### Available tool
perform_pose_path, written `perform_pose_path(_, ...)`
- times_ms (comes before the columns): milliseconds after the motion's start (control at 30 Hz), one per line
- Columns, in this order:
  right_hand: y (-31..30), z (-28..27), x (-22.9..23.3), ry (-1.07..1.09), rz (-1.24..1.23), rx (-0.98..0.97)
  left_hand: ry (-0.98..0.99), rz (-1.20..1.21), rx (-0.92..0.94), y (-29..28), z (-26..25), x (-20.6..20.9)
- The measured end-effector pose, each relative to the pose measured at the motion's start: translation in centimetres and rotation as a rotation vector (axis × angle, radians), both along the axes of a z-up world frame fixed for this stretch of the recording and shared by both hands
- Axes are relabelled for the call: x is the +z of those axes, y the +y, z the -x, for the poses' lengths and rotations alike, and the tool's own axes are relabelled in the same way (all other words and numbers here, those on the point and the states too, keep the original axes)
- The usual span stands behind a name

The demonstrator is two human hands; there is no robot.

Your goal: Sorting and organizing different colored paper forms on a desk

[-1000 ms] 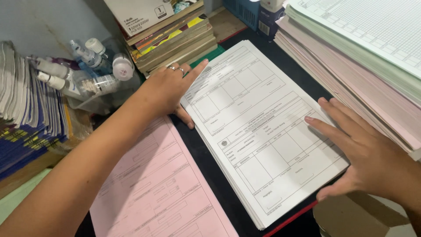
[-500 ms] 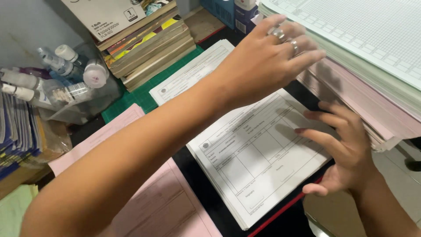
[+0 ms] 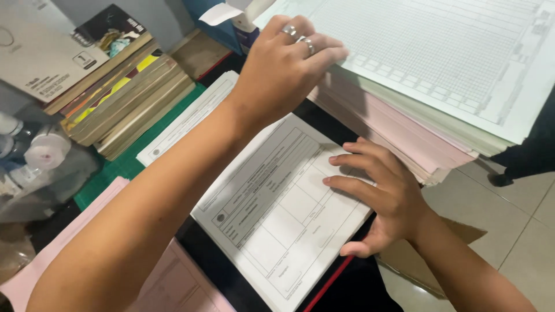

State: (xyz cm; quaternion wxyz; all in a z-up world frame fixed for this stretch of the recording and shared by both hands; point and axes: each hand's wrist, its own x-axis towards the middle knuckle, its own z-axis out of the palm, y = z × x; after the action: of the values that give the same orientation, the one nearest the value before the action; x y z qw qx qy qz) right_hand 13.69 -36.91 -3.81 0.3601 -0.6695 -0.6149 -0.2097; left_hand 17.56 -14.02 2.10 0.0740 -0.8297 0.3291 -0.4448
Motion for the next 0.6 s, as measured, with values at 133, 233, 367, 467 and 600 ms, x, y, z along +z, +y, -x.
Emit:
perform_pose_path(133, 0.0, 0.0, 0.1, 0.014, -0.01, -0.007, -0.004, 0.12, -0.044, -0.1, 0.2, 0.1)
perform_pose_path(233, -0.2, 0.0, -0.1, 0.024, -0.016, -0.008, 0.002, 0.167, -0.042, -0.8, 0.5, 0.3)
perform_pose_path(367, -0.1, 0.2, -0.1, 0.008, -0.02, -0.019, -0.086, 0.181, -0.03, -1.5, 0.9, 0.9)
perform_pose_path(467, -0.2, 0.2, -0.1, 0.011, -0.024, -0.009, -0.067, 0.221, -0.031, -1.3, 1.3, 1.1)
perform_pose_path(600, -0.1, 0.4, -0.3, -0.006, -0.045, 0.003, -0.051, 0.24, -0.004, -0.8, 2.5, 1.2)
